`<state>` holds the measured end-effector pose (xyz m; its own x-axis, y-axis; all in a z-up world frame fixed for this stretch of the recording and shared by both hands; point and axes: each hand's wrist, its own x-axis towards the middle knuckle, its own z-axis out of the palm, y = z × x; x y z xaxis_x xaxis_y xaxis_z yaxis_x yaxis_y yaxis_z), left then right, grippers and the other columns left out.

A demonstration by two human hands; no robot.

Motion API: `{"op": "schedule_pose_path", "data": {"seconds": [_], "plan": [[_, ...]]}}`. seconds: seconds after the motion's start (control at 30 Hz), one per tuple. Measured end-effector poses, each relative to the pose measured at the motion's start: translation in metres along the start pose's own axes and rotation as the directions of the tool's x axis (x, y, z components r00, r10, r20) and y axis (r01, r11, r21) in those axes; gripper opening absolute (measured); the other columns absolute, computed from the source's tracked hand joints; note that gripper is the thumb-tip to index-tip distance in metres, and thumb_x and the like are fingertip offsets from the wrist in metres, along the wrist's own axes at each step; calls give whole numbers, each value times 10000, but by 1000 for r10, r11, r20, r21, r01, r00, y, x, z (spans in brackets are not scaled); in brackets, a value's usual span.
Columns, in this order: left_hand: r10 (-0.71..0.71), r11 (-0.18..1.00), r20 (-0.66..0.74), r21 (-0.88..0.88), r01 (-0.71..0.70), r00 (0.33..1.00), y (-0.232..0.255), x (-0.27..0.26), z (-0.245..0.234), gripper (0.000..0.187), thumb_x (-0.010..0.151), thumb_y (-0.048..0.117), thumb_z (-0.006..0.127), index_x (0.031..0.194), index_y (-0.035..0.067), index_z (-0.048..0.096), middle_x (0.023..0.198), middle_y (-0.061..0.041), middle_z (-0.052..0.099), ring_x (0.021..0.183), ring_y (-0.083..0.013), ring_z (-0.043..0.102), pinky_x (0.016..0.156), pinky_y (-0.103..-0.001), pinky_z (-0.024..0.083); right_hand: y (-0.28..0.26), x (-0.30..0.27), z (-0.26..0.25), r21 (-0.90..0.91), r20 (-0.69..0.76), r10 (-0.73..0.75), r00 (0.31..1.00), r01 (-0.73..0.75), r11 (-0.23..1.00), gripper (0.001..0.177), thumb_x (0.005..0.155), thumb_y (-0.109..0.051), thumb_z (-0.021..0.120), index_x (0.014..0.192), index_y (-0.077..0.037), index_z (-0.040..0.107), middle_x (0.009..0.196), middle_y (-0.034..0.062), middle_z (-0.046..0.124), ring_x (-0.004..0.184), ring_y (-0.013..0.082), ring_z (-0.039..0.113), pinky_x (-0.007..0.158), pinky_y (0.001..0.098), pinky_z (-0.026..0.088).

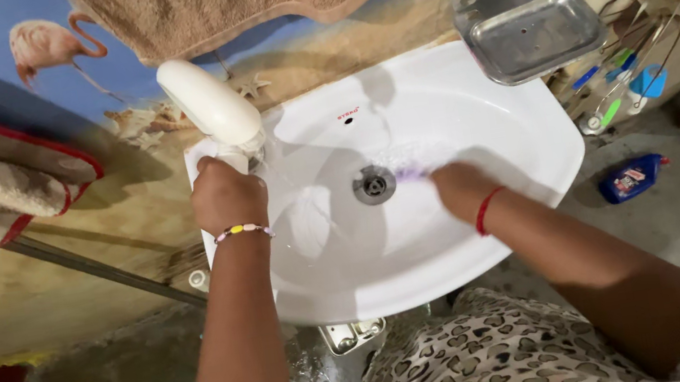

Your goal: The person washes a purple toothbrush and a metal soap dish under running water at a white sink, then rinses their hands. They use a blue bottle to apply liquid soap to the toothbrush and scrub the dish before rinsing everything again.

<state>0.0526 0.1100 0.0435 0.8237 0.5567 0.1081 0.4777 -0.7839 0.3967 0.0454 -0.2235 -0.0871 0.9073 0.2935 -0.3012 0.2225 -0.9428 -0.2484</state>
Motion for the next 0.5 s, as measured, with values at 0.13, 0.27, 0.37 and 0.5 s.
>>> {"op": "schedule_pose_path", "data": {"seconds": [0.13, 0.27, 0.37, 0.5], "plan": [[44, 998, -37, 37, -43, 998, 9, -10, -12, 271, 837, 103, 689, 1055, -17, 583, 971, -257, 714, 887, -438, 717, 747, -511, 586, -13, -21, -26, 146, 139, -33, 990, 12, 989, 682, 874, 93, 433, 1407, -292, 613, 1166, 228, 698, 1089, 383, 667, 969, 471, 519], [87, 996, -116, 11, -86, 990, 3, -14, -5, 305, 860, 117, 700, 1094, -21, 561, 988, -261, 716, 886, -448, 712, 764, -512, 586, -15, 13, -20, 194, 42, -90, 995, 81, 978, 548, 946, 38, 436, 1370, -246, 635, 1208, 211, 712, 1113, 366, 682, 985, 446, 527], [144, 980, -123, -118, -159, 982, -9, -21, -4, 491, 845, 176, 735, 1242, -34, 537, 1089, -284, 672, 946, -460, 675, 798, -533, 549, -4, 19, -10, 175, 90, -232, 969, 214, 961, 640, 870, 99, 439, 1368, -249, 640, 1242, 198, 679, 1118, 371, 661, 969, 442, 512], [368, 889, -292, -167, -426, 883, -37, -77, 8, 782, 792, 163, 760, 1398, -170, 394, 1227, -336, 563, 1053, -464, 598, 920, -514, 498, 4, 16, -25, 95, 17, -143, 990, 140, 986, 562, 966, 70, 441, 1410, -218, 630, 1214, 198, 710, 1079, 362, 707, 950, 440, 540]]}}
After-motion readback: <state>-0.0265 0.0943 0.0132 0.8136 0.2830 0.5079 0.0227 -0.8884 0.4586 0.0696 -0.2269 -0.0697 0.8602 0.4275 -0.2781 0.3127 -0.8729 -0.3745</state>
